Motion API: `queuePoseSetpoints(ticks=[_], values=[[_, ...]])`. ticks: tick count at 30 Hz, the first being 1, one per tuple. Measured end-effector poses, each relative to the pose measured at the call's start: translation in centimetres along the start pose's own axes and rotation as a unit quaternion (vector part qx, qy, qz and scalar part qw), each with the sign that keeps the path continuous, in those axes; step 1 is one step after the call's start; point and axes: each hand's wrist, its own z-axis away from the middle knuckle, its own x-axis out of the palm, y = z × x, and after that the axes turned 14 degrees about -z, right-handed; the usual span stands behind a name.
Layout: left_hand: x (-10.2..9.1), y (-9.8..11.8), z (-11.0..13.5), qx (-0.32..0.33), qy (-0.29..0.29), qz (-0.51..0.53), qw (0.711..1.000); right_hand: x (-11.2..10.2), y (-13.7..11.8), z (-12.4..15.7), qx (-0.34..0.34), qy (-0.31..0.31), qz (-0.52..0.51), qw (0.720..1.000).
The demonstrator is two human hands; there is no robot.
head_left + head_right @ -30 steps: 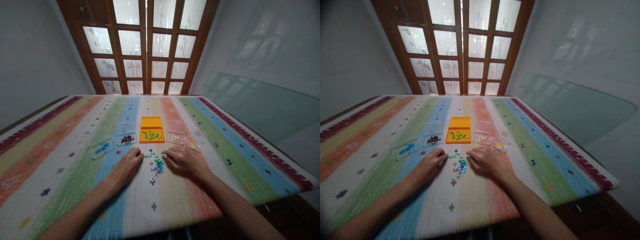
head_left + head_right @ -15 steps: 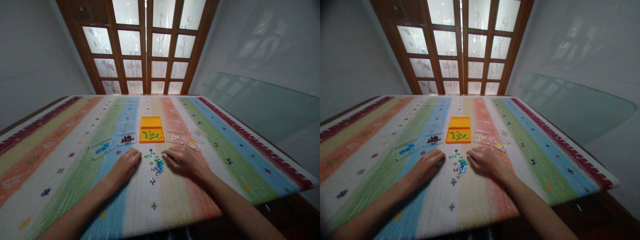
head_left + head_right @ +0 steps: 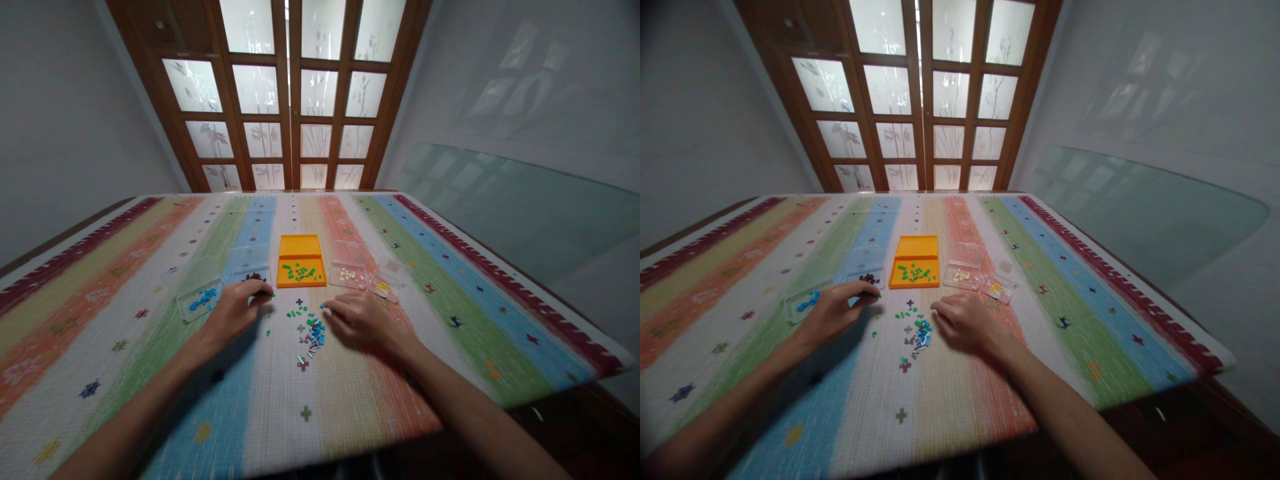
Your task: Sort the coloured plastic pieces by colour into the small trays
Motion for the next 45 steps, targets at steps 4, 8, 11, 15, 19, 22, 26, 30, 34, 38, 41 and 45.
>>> queuePoseSetpoints(ticks=[4,8,11,15,19,22,26,30,34,38,41,45], values=[[-0.4,0.1,-2.2,-0.003,0.014,0.017,1.000,0.0,0.0,-0.1,0.001,-0.001,0.003,1.000],[0.5,0.6,-5.1,0.011,0.007,0.038,0.999,-0.1,0.0,-0.1,0.002,0.000,0.006,1.000],[1.6,0.7,-7.5,0.007,-0.012,0.032,0.999,-0.1,0.1,-0.1,-0.001,-0.001,0.010,1.000],[2.9,0.4,-9.8,-0.005,-0.021,0.026,0.999,-0.2,0.3,-0.1,-0.001,-0.004,0.008,1.000],[3.9,-0.3,-10.6,-0.008,-0.025,0.024,0.999,-0.4,0.3,-0.1,0.006,-0.006,0.010,1.000],[4.4,-0.7,-10.5,-0.008,-0.029,0.024,0.999,-0.4,0.3,-0.1,0.005,-0.009,0.015,1.000],[4.6,-1.0,-10.4,-0.002,-0.033,0.025,0.999,-0.4,0.4,-0.1,0.004,-0.012,0.021,1.000],[4.6,-1.0,-10.3,0.002,-0.031,0.030,0.999,-0.4,0.5,-0.2,-0.001,-0.012,0.018,1.000],[4.2,-0.8,-10.1,0.000,-0.024,0.033,0.999,-0.5,0.4,-0.2,-0.004,-0.011,0.023,1.000],[2.6,-0.6,-9.6,0.001,-0.011,0.041,0.999,-0.5,0.3,-0.2,0.005,-0.012,0.030,0.999],[0.6,-0.4,-8.3,0.028,-0.014,0.056,0.998,-0.5,0.3,-0.2,0.001,-0.016,0.029,0.999],[-2.1,-0.4,-5.3,0.065,-0.066,0.052,0.994,-0.4,0.3,-0.1,-0.001,-0.016,0.023,1.000]])
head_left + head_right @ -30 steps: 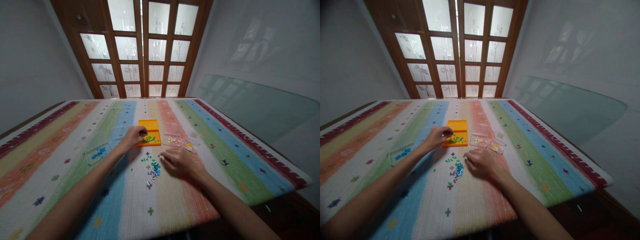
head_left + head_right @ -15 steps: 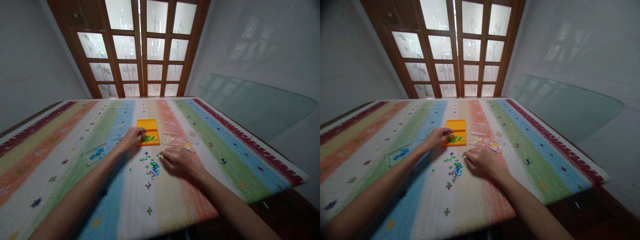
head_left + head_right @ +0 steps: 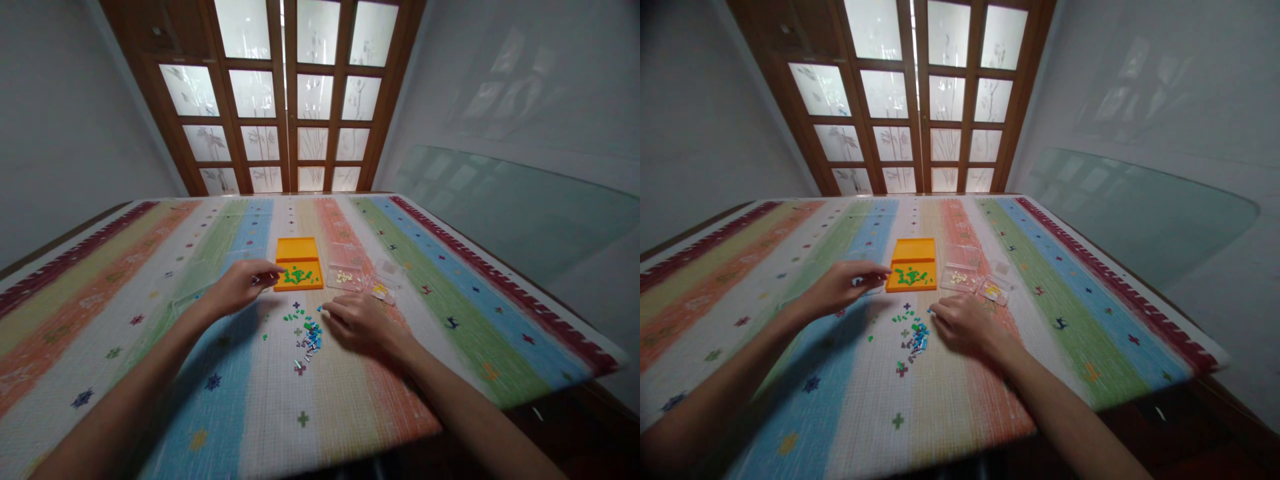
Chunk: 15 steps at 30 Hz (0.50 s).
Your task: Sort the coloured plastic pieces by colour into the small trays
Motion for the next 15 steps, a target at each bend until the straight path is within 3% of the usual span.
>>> queuePoseSetpoints(ticks=[3,7,11,15], values=[[-0.5,0.1,2.9,0.008,-0.055,-0.033,0.998,0.0,0.0,0.1,-0.006,0.005,0.000,1.000],[0.7,0.0,6.2,0.003,-0.106,-0.066,0.992,0.0,-0.2,0.0,-0.008,0.009,-0.004,1.000],[2.5,0.0,7.9,-0.008,-0.090,-0.080,0.993,0.1,-0.4,-0.1,-0.004,-0.005,-0.010,1.000],[3.7,0.0,7.9,-0.007,-0.054,-0.086,0.995,0.2,-0.2,0.0,-0.005,-0.009,-0.009,1.000]])
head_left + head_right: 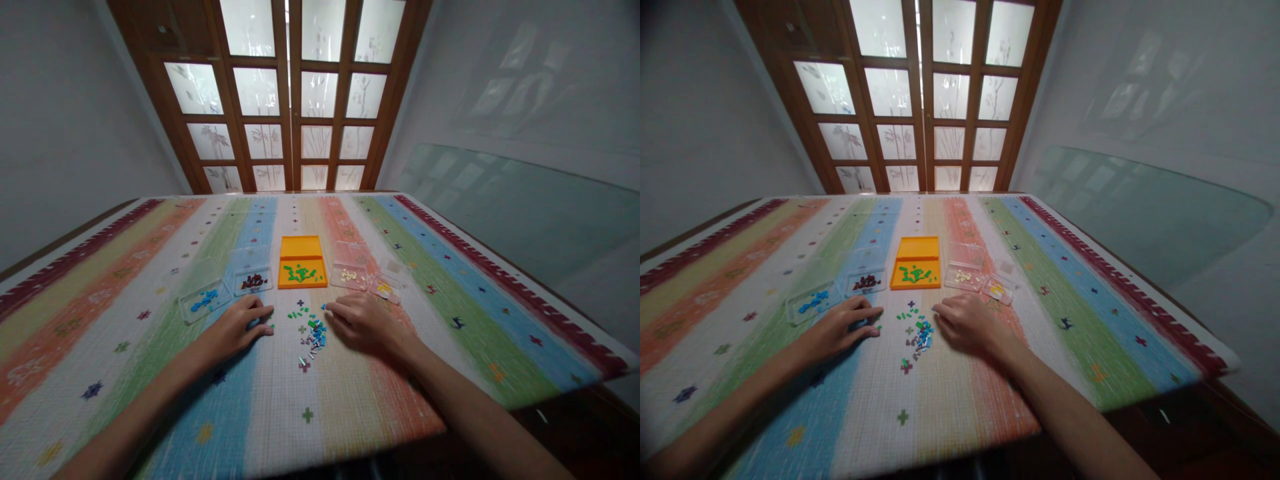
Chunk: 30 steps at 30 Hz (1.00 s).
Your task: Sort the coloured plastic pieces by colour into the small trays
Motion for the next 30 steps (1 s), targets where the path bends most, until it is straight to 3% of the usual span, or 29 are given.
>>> queuePoseSetpoints(ticks=[16,30], values=[[2.4,-1.5,-1.4,0.081,0.100,-0.018,0.991,0.0,-0.1,0.0,0.005,-0.004,0.012,1.000],[2.6,-2.3,-2.3,0.067,0.076,-0.091,0.991,-0.1,-0.2,0.0,0.003,-0.009,0.010,1.000]])
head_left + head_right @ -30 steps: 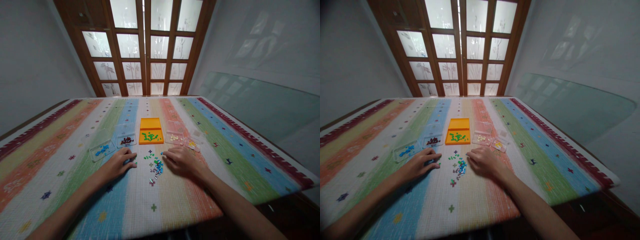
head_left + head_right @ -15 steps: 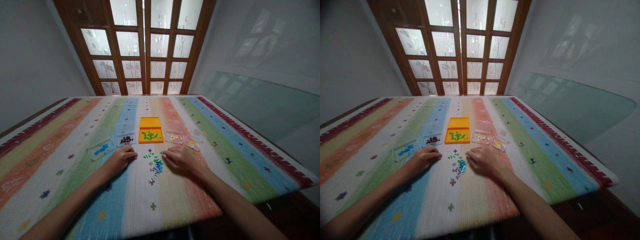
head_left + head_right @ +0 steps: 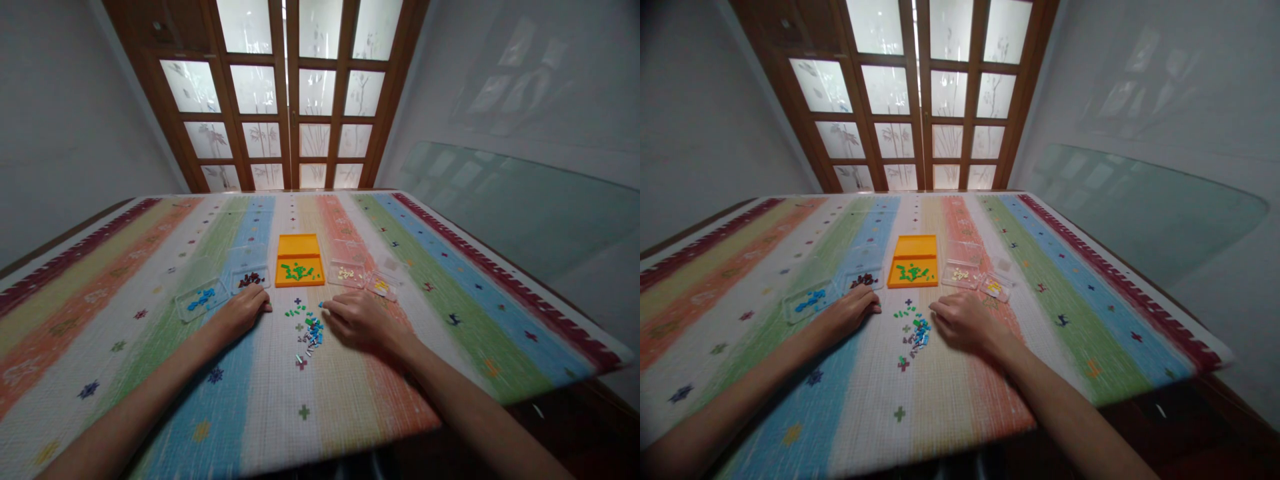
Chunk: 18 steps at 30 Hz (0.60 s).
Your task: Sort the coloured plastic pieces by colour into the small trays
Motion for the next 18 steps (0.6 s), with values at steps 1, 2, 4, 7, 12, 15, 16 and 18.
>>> queuePoseSetpoints(ticks=[1,2,4,7,12,15,16,18], values=[[0.1,0.0,-0.1,0.000,-0.005,-0.002,1.000,0.0,0.0,0.0,0.001,-0.002,0.001,1.000],[0.1,0.0,-0.2,0.002,-0.011,-0.005,1.000,0.0,0.0,0.0,0.001,-0.003,0.001,1.000],[0.1,0.0,-0.4,0.011,-0.027,-0.012,1.000,0.0,0.0,0.0,0.002,-0.005,-0.001,1.000],[-0.1,0.0,-0.6,0.010,-0.053,-0.011,0.998,0.0,0.0,0.0,0.004,-0.004,-0.004,1.000],[-1.0,-0.1,-0.9,-0.038,-0.089,0.046,0.994,0.0,0.2,0.0,-0.002,-0.003,-0.005,1.000],[-2.1,0.1,-1.3,-0.053,-0.080,0.082,0.992,0.1,0.2,0.0,-0.006,0.000,-0.001,1.000],[-2.5,0.3,-1.6,-0.057,-0.075,0.091,0.991,0.1,0.1,0.0,-0.007,0.000,0.000,1.000],[-3.4,0.5,-2.3,-0.067,-0.064,0.106,0.990,0.1,0.1,0.0,-0.004,0.000,0.002,1.000]])
